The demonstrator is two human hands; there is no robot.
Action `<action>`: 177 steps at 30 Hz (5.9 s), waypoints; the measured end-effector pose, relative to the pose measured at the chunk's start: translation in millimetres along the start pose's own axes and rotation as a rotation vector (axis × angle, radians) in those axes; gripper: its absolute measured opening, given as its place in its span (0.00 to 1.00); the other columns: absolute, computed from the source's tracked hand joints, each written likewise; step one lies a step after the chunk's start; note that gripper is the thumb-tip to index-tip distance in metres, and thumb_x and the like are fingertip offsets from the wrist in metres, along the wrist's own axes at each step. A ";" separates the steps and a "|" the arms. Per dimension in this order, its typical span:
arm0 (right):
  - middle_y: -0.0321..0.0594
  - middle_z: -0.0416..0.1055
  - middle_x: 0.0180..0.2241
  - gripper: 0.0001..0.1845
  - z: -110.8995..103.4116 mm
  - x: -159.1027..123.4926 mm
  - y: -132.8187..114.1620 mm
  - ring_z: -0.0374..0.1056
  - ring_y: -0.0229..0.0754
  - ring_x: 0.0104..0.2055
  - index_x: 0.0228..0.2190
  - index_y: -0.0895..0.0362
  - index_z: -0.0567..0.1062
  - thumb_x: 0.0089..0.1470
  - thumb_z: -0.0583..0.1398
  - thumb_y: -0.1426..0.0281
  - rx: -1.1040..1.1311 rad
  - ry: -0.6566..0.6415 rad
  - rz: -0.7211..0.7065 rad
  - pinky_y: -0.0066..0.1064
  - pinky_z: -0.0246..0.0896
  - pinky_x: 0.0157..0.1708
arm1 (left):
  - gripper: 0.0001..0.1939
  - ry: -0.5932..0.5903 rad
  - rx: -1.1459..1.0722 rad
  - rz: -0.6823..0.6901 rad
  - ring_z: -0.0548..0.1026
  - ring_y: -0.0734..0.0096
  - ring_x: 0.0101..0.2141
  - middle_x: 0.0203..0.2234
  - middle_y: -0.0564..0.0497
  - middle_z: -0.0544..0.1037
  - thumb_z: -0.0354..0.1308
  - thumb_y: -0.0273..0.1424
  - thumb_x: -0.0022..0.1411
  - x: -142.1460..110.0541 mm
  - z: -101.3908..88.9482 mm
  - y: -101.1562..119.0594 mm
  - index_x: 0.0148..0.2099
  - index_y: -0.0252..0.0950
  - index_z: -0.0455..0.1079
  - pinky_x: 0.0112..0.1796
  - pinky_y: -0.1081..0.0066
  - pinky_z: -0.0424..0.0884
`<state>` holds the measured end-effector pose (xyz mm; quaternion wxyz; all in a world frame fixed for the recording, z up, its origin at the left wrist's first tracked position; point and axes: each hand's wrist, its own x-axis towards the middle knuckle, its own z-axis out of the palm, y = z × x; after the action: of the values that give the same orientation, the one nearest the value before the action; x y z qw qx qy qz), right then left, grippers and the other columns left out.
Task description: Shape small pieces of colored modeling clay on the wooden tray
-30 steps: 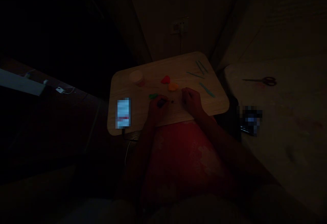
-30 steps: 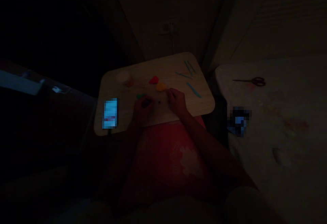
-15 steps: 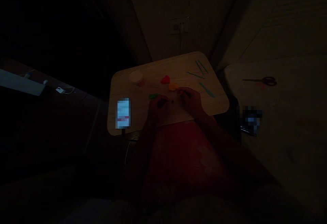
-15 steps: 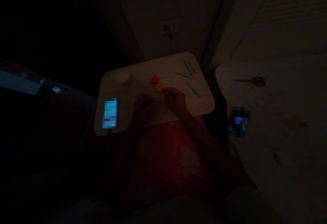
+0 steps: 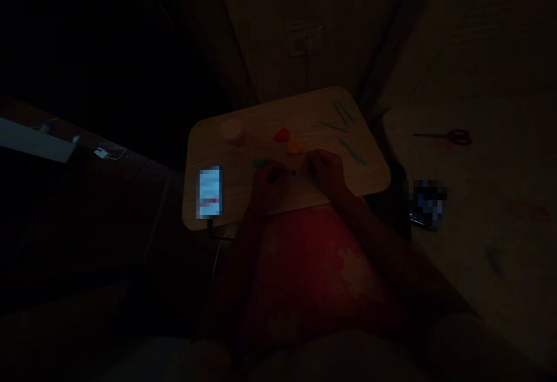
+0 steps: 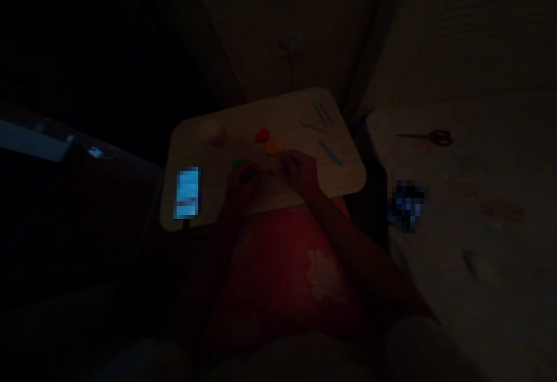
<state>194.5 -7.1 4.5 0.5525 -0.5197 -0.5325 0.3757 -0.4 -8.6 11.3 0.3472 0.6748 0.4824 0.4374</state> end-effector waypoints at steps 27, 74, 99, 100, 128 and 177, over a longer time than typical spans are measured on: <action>0.32 0.60 0.20 0.24 -2.0 1.2 -2.9 0.57 0.37 0.24 0.21 0.53 0.66 0.64 0.55 0.55 -0.084 0.020 -0.048 0.32 0.50 0.27 | 0.02 -0.013 -0.023 0.003 0.78 0.69 0.35 0.33 0.51 0.81 0.63 0.27 0.58 0.5 -0.3 -1.1 0.36 0.37 0.74 0.39 0.71 0.73; 0.34 0.68 0.22 0.16 -0.4 1.3 -2.7 0.63 0.39 0.26 0.27 0.54 0.73 0.62 0.57 0.58 -0.080 0.019 -0.024 0.32 0.56 0.28 | 0.03 -0.012 0.001 -0.019 0.77 0.69 0.34 0.33 0.52 0.80 0.63 0.29 0.58 -0.2 0.2 -5.0 0.37 0.38 0.75 0.38 0.70 0.73; 0.40 0.78 0.36 0.10 0.7 3.2 6.7 0.71 0.41 0.36 0.39 0.54 0.77 0.58 0.61 0.62 -0.007 0.012 -0.060 0.33 0.65 0.38 | 0.02 -0.018 0.004 -0.014 0.77 0.69 0.35 0.33 0.52 0.80 0.63 0.28 0.58 -0.1 -0.8 -0.4 0.36 0.38 0.75 0.39 0.70 0.73; 0.40 0.78 0.36 0.10 0.5 3.0 5.5 0.71 0.41 0.36 0.39 0.54 0.77 0.58 0.61 0.63 -0.012 0.009 -0.056 0.33 0.66 0.38 | 0.03 -0.016 0.003 -0.013 0.77 0.69 0.35 0.33 0.52 0.80 0.63 0.27 0.58 -0.3 -0.7 -0.3 0.37 0.38 0.75 0.39 0.70 0.73; 0.44 0.79 0.40 0.10 -0.7 4.2 4.4 0.75 0.47 0.44 0.37 0.53 0.82 0.57 0.60 0.72 -0.258 -0.043 -0.304 0.42 0.70 0.47 | 0.03 -0.018 -0.013 0.004 0.77 0.69 0.34 0.33 0.51 0.80 0.62 0.30 0.60 -1.0 0.9 -3.9 0.37 0.37 0.74 0.37 0.71 0.73; 0.45 0.81 0.35 0.10 3.6 -1.8 2.7 0.74 0.48 0.37 0.40 0.56 0.79 0.54 0.61 0.73 -0.498 -0.272 -0.280 0.37 0.66 0.39 | 0.04 -0.075 0.349 0.157 0.75 0.63 0.38 0.36 0.48 0.79 0.64 0.28 0.62 1.1 8.1 -1.8 0.41 0.37 0.79 0.44 0.62 0.72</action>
<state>191.2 -7.7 1.1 0.3781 -0.5056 -0.7436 0.2202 6.6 -7.4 6.9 0.2076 0.7763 0.4834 0.3474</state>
